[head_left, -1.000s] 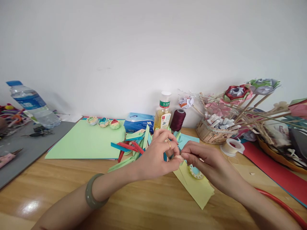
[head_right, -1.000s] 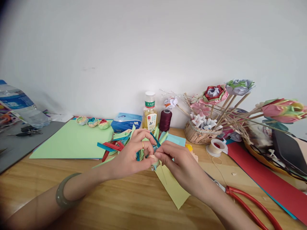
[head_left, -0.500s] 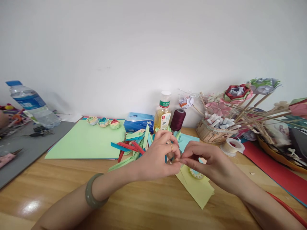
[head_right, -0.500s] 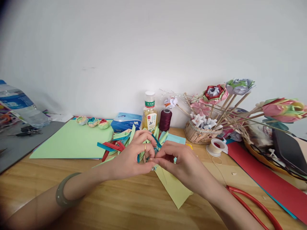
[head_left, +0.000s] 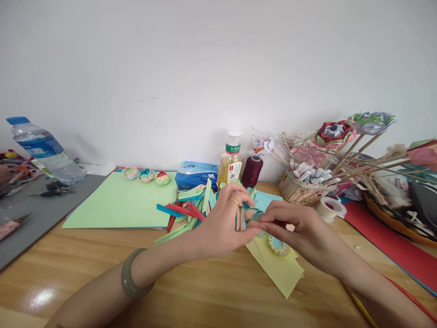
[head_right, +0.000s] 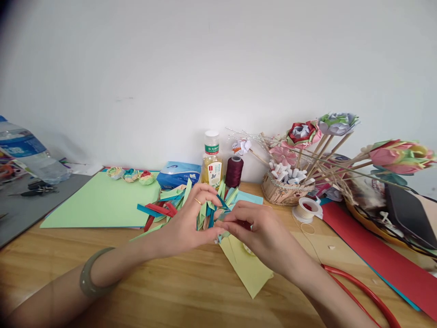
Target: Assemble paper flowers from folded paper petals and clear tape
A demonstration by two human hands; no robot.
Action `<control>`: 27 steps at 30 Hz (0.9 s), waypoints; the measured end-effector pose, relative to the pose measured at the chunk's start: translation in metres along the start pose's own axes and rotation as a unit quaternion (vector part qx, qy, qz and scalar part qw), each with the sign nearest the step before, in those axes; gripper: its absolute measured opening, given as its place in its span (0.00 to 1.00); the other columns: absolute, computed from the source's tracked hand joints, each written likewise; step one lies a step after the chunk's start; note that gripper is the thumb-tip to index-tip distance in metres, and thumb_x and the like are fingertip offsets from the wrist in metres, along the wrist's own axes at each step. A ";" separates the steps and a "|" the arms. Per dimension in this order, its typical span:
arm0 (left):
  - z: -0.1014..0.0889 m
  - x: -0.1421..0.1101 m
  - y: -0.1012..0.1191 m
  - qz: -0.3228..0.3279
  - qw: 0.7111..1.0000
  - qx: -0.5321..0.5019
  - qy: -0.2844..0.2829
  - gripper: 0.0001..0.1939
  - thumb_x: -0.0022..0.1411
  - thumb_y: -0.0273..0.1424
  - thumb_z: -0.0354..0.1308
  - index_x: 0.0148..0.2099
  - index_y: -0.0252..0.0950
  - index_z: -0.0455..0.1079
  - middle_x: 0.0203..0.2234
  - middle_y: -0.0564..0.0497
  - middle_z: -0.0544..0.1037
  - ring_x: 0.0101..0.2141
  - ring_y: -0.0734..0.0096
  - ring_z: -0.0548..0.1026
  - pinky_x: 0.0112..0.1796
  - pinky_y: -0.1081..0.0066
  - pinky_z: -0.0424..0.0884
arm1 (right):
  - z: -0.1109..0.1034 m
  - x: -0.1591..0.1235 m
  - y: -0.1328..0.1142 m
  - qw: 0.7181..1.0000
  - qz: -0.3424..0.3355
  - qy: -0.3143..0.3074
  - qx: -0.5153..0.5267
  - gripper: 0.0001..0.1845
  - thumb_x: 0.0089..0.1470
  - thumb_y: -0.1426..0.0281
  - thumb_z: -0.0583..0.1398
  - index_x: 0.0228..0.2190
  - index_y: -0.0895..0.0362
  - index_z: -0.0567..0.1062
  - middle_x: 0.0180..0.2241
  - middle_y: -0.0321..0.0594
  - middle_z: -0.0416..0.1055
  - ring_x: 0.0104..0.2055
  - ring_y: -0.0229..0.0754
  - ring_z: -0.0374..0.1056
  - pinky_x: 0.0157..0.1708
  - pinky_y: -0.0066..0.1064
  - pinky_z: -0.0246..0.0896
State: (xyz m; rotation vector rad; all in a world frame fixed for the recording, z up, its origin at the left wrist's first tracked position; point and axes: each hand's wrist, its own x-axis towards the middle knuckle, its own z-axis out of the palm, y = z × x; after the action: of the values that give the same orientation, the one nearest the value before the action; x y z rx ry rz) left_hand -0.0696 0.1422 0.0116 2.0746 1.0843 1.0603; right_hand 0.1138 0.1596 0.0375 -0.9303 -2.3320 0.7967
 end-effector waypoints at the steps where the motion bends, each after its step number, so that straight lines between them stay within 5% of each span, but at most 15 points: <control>1: 0.000 0.000 -0.002 -0.018 0.999 -0.034 0.007 0.20 0.52 0.30 0.60 0.46 0.40 0.57 0.47 0.44 0.58 0.52 0.61 0.59 0.48 0.59 0.64 | -0.001 0.000 0.000 1.000 0.007 0.013 0.009 0.12 0.56 0.66 0.57 0.24 0.56 0.76 0.23 0.36 0.70 0.25 0.36 0.63 0.22 0.26 0.56; 6: 0.000 0.002 -0.010 -0.165 0.944 -0.266 -0.105 0.37 0.49 0.33 0.64 0.57 0.46 0.48 0.53 0.44 0.58 0.45 0.63 0.68 0.38 0.64 0.70 | -0.005 0.001 0.000 0.997 0.025 0.055 0.052 0.10 0.53 0.66 0.60 0.25 0.56 0.78 0.23 0.36 0.70 0.25 0.35 0.63 0.22 0.25 0.56; 9: 0.000 0.006 -0.011 -0.189 0.905 -0.361 -0.120 0.37 0.48 0.31 0.65 0.57 0.48 0.52 0.54 0.45 0.58 0.35 0.73 0.72 0.34 0.68 0.70 | -0.005 0.001 0.002 0.996 0.027 0.062 0.062 0.10 0.52 0.66 0.60 0.24 0.56 0.78 0.22 0.36 0.69 0.24 0.35 0.63 0.22 0.25 0.56; 12: -0.001 0.008 -0.009 -0.197 0.892 -0.389 -0.120 0.30 0.49 0.34 0.64 0.55 0.44 0.60 0.42 0.49 0.67 0.31 0.75 0.71 0.32 0.70 0.69 | -0.005 0.002 0.001 0.996 0.029 0.059 0.063 0.11 0.51 0.64 0.60 0.23 0.56 0.78 0.22 0.36 0.69 0.23 0.35 0.62 0.21 0.26 0.56; 16: -0.002 0.008 -0.008 -0.188 0.912 -0.354 -0.090 0.24 0.52 0.34 0.62 0.52 0.42 0.65 0.29 0.54 0.67 0.27 0.75 0.70 0.30 0.70 0.70 | -0.005 0.002 0.000 0.996 0.045 0.054 0.056 0.12 0.51 0.63 0.61 0.22 0.56 0.77 0.22 0.36 0.69 0.23 0.35 0.63 0.20 0.26 0.57; 22: 0.002 0.004 -0.010 -0.093 0.975 -0.199 0.007 0.20 0.54 0.30 0.60 0.50 0.43 0.66 0.44 0.48 0.66 0.39 0.69 0.69 0.33 0.72 0.72 | -0.004 0.002 0.004 1.000 0.022 0.002 0.015 0.12 0.56 0.65 0.56 0.27 0.55 0.78 0.25 0.37 0.72 0.26 0.36 0.65 0.24 0.26 0.59; 27: 0.003 0.003 -0.011 -0.049 0.987 -0.148 0.029 0.19 0.56 0.32 0.59 0.51 0.44 0.65 0.47 0.48 0.65 0.44 0.68 0.68 0.32 0.75 0.72 | -0.005 0.000 0.005 1.000 0.008 -0.010 0.019 0.13 0.58 0.66 0.53 0.29 0.55 0.76 0.26 0.36 0.70 0.27 0.36 0.65 0.26 0.26 0.60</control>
State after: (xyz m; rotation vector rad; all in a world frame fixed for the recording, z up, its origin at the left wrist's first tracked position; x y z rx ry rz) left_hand -0.0702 0.1498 0.0028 1.7490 0.9791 1.1614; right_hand 0.1190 0.1640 0.0374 -0.9300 -2.3202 0.8574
